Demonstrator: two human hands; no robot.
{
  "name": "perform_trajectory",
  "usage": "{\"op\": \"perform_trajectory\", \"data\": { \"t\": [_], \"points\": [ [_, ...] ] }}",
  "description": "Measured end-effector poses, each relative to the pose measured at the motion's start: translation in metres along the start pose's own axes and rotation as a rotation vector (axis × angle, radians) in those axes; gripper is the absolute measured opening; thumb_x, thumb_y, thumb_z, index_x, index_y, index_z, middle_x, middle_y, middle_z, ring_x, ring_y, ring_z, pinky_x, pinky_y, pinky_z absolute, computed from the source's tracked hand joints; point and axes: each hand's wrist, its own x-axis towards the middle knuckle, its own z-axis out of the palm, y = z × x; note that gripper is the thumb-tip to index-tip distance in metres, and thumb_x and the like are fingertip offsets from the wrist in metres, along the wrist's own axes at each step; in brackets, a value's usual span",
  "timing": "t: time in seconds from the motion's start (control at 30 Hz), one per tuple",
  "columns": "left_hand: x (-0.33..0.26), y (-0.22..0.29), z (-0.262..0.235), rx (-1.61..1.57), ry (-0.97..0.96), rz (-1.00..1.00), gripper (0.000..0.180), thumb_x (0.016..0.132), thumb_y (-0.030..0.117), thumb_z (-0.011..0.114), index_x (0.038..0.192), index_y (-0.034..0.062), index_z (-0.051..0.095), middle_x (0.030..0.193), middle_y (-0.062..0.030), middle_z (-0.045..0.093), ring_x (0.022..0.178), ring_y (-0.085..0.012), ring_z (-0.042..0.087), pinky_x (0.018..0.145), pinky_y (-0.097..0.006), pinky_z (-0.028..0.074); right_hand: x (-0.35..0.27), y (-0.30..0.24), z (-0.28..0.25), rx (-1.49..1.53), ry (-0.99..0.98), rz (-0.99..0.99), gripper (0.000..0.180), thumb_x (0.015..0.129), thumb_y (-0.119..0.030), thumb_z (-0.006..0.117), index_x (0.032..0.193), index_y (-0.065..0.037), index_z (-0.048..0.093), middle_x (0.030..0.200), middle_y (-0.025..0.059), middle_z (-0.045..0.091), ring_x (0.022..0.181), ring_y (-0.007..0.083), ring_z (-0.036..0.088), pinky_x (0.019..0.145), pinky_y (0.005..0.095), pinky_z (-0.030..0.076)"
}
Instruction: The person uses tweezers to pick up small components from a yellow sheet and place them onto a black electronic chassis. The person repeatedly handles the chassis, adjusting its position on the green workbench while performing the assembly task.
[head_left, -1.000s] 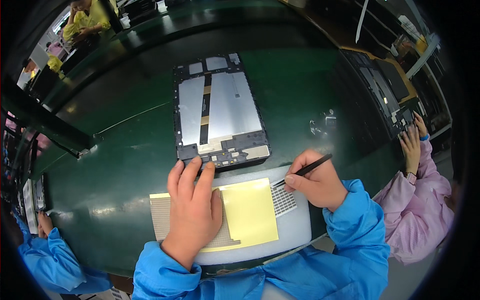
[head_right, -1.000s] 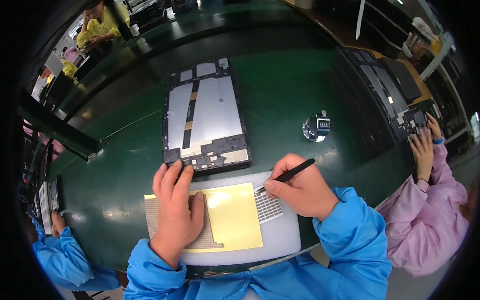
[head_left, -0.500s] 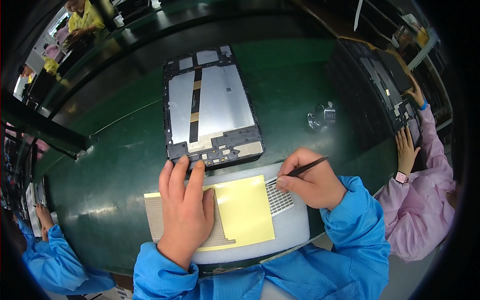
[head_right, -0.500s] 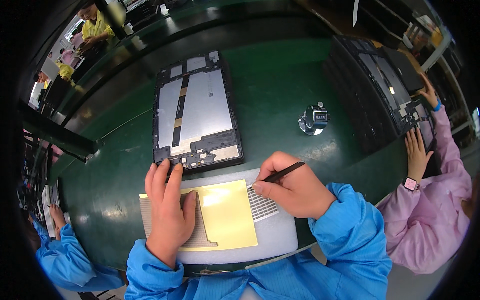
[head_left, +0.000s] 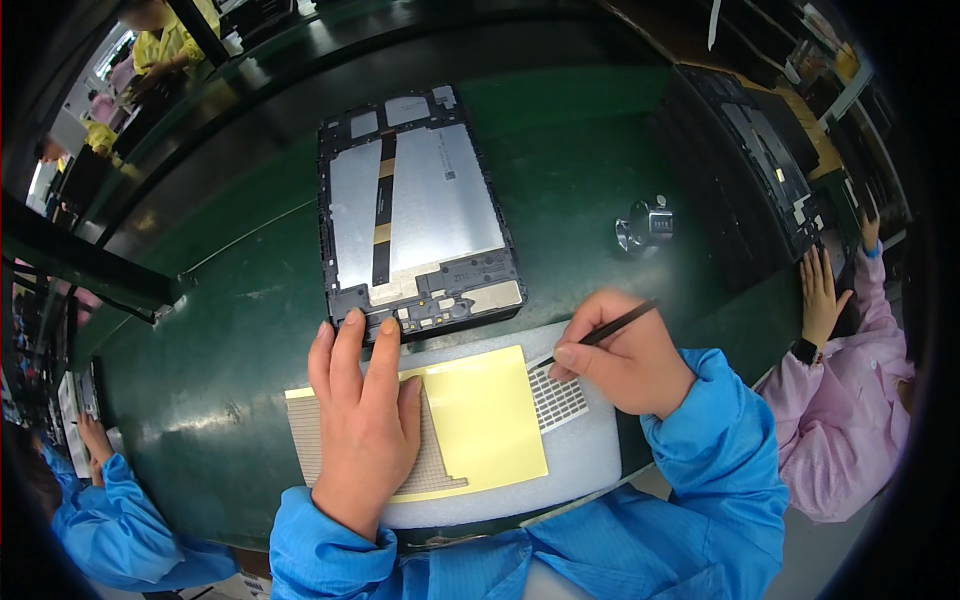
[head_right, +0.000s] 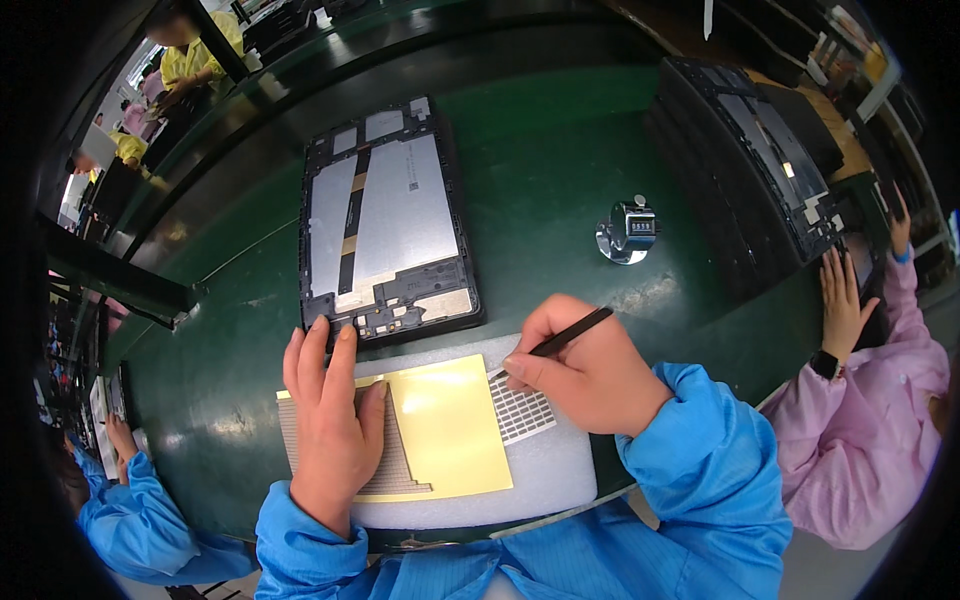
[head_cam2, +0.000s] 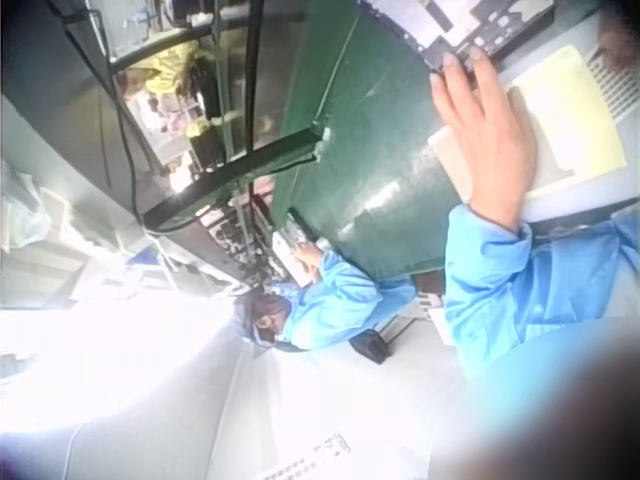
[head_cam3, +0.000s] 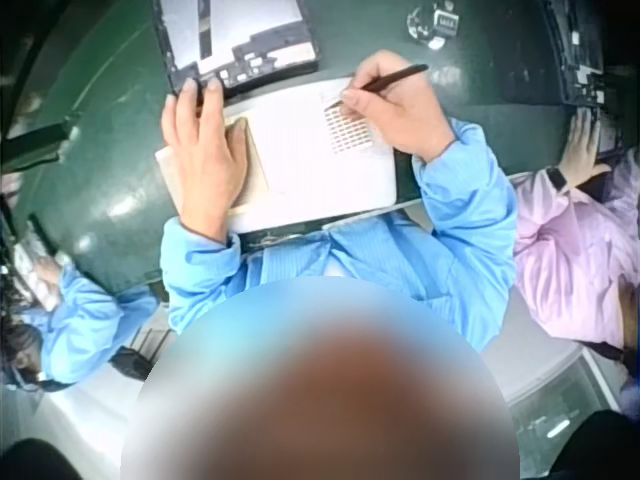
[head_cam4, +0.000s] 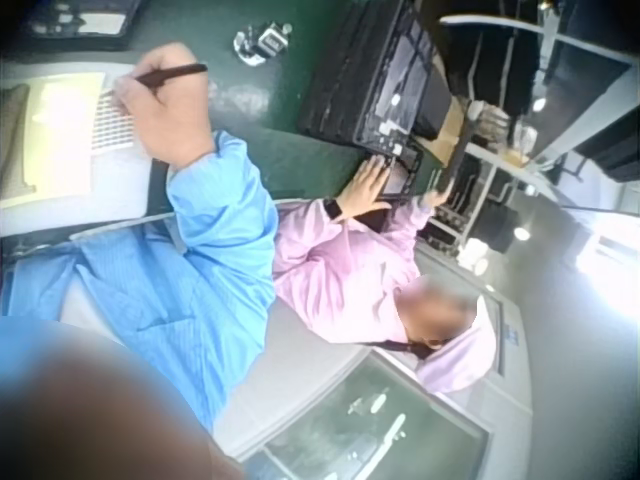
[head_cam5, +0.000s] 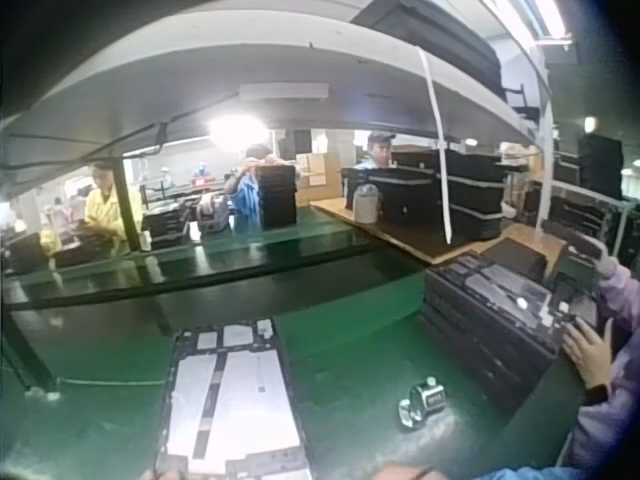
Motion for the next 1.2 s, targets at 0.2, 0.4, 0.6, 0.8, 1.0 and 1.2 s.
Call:
{"op": "perform_trajectory", "data": {
  "t": [0.2,0.4,0.6,0.8,1.0,1.2],
  "points": [
    [0.001,-0.003,0.002,-0.003,0.026,0.047,0.058,0.075,-0.001,0.065,0.13,-0.0018,0.046,0.137,-0.0261,0.036,0.127,-0.0496,0.031,0.105,-0.053,0.03,-0.002,-0.009,-0.002,0.289,0.095,0.038,0.014,0.087,0.0,0.063,0.089,-0.001,0.049,0.082,0.0102,0.062,0.076,0.0163,0.068,0.066,0.0257,0.055],
    [0.001,-0.005,0.004,0.032,0.12,0.129,0.055,0.071,-0.001,0.065,0.124,-0.0012,0.05,0.132,-0.0236,0.042,0.123,-0.0476,0.037,0.102,-0.054,0.035,0.033,-0.039,0.037,0.129,0.061,-0.28,0.014,0.085,0.001,0.065,0.088,-0.001,0.051,0.08,0.0079,0.061,0.073,0.0126,0.064,0.062,0.0242,0.051],
    [0.003,-0.006,0.003,-0.022,0.113,0.165,0.051,0.07,-0.001,0.064,0.12,0.0003,0.055,0.127,-0.0197,0.047,0.12,-0.0428,0.041,0.1,-0.052,0.037,0.054,-0.032,0.051,-0.063,0.038,-0.331,0.015,0.084,-0.002,0.068,0.087,0.0,0.053,0.08,0.0079,0.06,0.073,0.0098,0.06,0.06,0.0234,0.048],
    [0.002,-0.002,0.003,0.012,0.091,0.139,0.051,0.068,-0.001,0.063,0.119,0.0031,0.058,0.127,-0.0188,0.045,0.123,-0.0411,0.038,0.102,-0.05,0.034,0.054,-0.029,0.055,-0.201,0.047,-0.453,0.015,0.083,-0.002,0.07,0.087,0.001,0.056,0.083,0.0074,0.06,0.073,0.0108,0.061,0.063,0.0237,0.051],
    [0.003,0.0,0.003,0.009,0.08,0.123,0.052,0.068,-0.001,0.063,0.119,0.0046,0.058,0.127,-0.0198,0.044,0.123,-0.0421,0.037,0.103,-0.05,0.033,0.053,-0.028,0.056,-0.264,0.051,-0.493,0.015,0.082,-0.002,0.071,0.088,0.001,0.057,0.082,0.0075,0.059,0.072,0.011,0.061,0.061,0.0237,0.051],
    [0.007,0.006,0.002,0.087,0.093,0.08,0.046,0.069,0.006,0.065,0.115,0.0141,0.063,0.124,-0.0137,0.046,0.118,-0.0351,0.04,0.094,-0.047,0.037,0.053,-0.022,0.057,-0.35,0.067,-0.593,0.014,0.081,-0.002,0.071,0.086,0.0,0.059,0.081,0.008,0.058,0.07,0.0111,0.058,0.061,0.0248,0.049]
  ]
}}
